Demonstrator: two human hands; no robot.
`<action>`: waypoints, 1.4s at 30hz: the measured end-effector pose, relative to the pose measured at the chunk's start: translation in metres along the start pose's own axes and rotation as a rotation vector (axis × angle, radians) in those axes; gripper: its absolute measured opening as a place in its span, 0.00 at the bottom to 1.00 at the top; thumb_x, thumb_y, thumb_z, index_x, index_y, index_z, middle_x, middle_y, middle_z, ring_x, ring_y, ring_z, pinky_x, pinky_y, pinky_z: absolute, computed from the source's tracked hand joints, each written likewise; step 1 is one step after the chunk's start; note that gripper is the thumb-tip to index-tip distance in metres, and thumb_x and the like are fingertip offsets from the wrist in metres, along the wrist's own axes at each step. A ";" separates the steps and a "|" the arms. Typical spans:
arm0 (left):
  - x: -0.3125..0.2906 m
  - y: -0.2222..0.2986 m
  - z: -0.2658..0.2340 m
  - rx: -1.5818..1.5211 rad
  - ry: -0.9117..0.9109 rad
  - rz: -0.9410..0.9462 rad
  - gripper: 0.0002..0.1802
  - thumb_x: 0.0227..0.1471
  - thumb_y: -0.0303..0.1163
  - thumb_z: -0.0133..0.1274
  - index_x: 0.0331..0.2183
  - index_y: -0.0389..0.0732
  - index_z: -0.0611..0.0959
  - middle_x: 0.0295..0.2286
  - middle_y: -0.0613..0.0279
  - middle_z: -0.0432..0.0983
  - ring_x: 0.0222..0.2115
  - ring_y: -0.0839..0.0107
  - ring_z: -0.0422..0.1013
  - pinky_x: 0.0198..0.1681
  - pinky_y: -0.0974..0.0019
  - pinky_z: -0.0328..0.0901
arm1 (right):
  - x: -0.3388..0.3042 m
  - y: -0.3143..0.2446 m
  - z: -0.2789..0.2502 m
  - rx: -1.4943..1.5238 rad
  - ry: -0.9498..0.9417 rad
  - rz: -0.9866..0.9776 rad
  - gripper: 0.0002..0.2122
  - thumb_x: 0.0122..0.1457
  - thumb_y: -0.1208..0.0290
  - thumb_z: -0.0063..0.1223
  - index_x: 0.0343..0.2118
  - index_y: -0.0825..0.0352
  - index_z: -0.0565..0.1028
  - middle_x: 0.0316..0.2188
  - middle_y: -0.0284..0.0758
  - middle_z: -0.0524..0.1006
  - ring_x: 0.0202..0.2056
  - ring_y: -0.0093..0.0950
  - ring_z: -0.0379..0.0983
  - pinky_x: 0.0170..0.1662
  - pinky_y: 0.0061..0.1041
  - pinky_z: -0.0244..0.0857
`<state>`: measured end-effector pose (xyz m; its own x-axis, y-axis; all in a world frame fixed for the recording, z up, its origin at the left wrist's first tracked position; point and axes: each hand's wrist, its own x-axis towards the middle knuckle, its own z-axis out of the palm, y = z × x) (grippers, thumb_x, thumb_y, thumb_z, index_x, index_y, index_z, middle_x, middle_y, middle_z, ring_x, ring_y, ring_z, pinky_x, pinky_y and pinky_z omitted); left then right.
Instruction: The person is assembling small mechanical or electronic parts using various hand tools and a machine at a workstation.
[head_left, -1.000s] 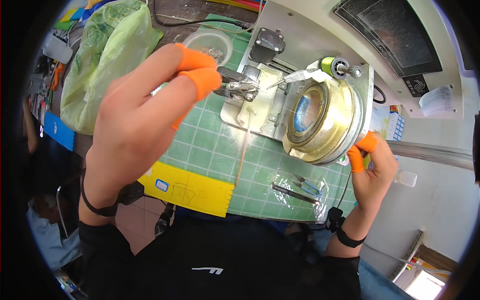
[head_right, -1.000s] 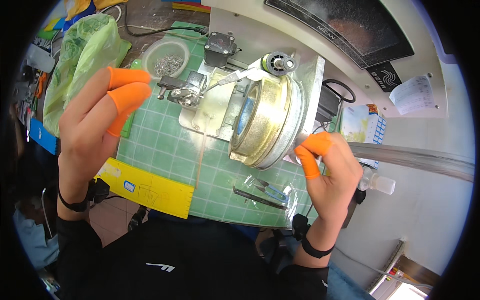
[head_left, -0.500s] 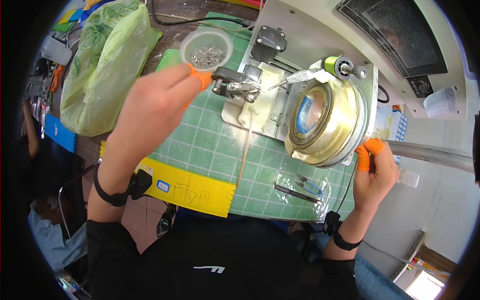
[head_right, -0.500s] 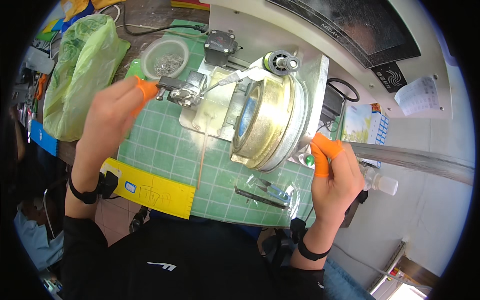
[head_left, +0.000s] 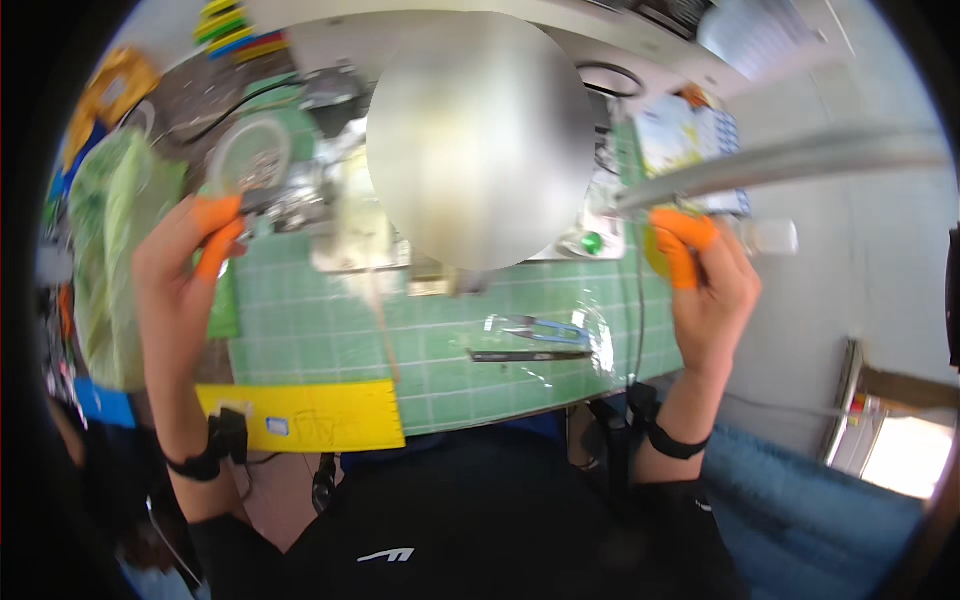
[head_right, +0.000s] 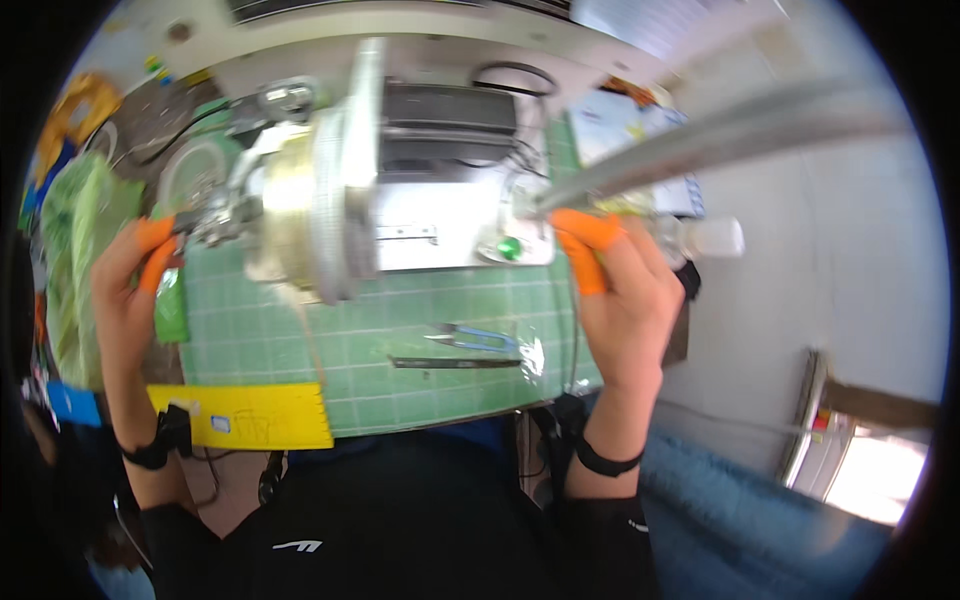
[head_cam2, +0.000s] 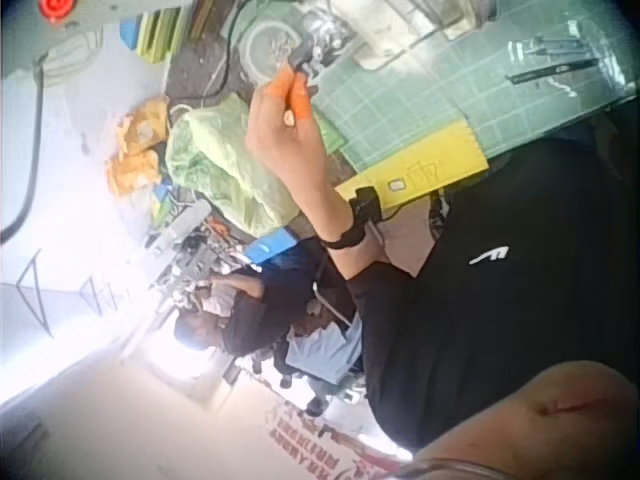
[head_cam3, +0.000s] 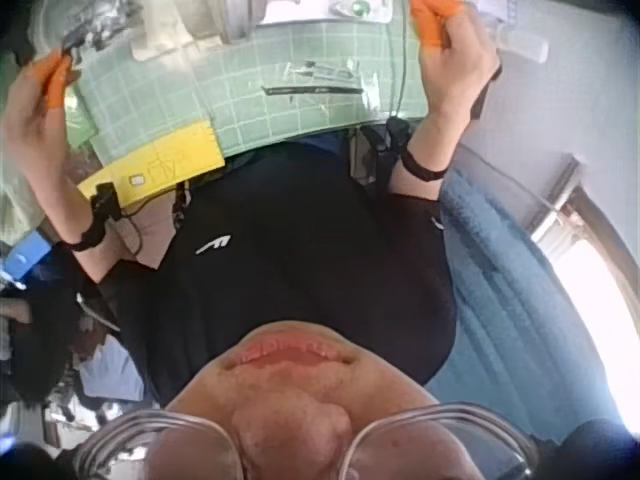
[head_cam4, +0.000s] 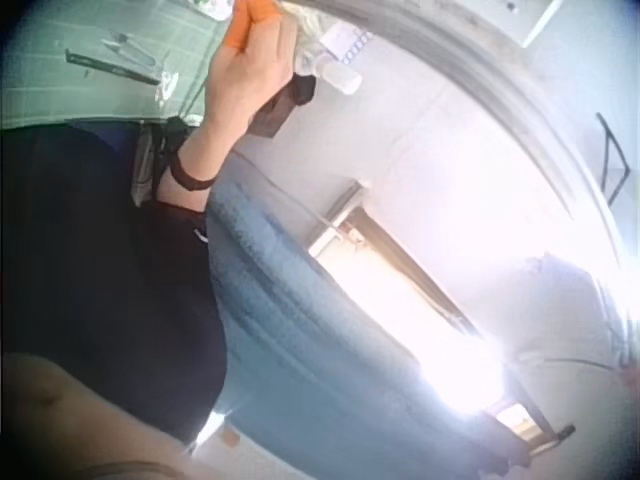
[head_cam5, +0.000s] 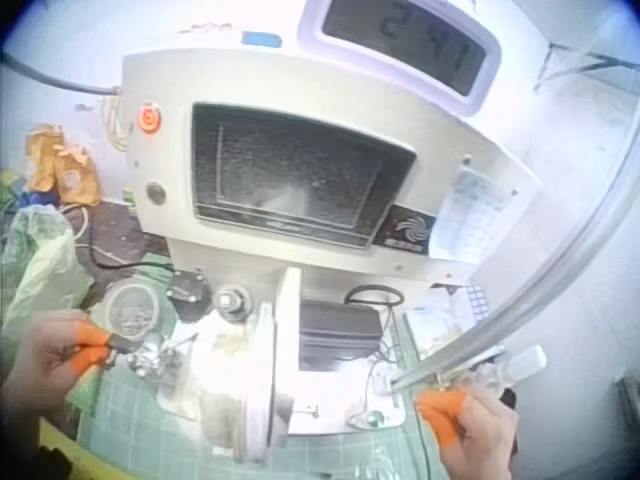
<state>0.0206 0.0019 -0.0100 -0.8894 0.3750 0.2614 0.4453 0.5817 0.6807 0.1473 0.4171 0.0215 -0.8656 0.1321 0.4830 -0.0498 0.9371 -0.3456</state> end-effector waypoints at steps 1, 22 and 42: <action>-0.002 -0.002 -0.001 0.001 -0.005 -0.016 0.11 0.56 0.16 0.56 0.42 0.30 0.84 0.32 0.56 0.78 0.30 0.71 0.77 0.37 0.70 0.69 | 0.000 0.004 0.000 0.000 -0.001 -0.013 0.09 0.54 0.81 0.66 0.39 0.65 0.85 0.29 0.36 0.77 0.26 0.26 0.70 0.31 0.23 0.65; -0.003 0.008 -0.007 0.174 -0.086 -0.090 0.11 0.63 0.20 0.51 0.47 0.29 0.80 0.36 0.60 0.79 0.29 0.74 0.74 0.37 0.71 0.69 | -0.023 0.047 0.019 0.057 0.080 0.099 0.10 0.54 0.80 0.66 0.39 0.64 0.84 0.27 0.37 0.76 0.23 0.32 0.70 0.28 0.26 0.63; -0.011 0.027 -0.036 0.211 0.046 0.119 0.15 0.53 0.19 0.59 0.44 0.34 0.85 0.34 0.53 0.84 0.31 0.63 0.79 0.49 0.62 0.70 | -0.015 -0.146 0.045 0.958 -0.287 -0.378 0.17 0.55 0.75 0.67 0.49 0.68 0.81 0.40 0.43 0.82 0.35 0.33 0.78 0.40 0.30 0.72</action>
<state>0.0385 -0.0119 0.0303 -0.8308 0.4197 0.3656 0.5550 0.6747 0.4866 0.1454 0.2641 0.0285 -0.7909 -0.3114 0.5267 -0.6018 0.2402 -0.7617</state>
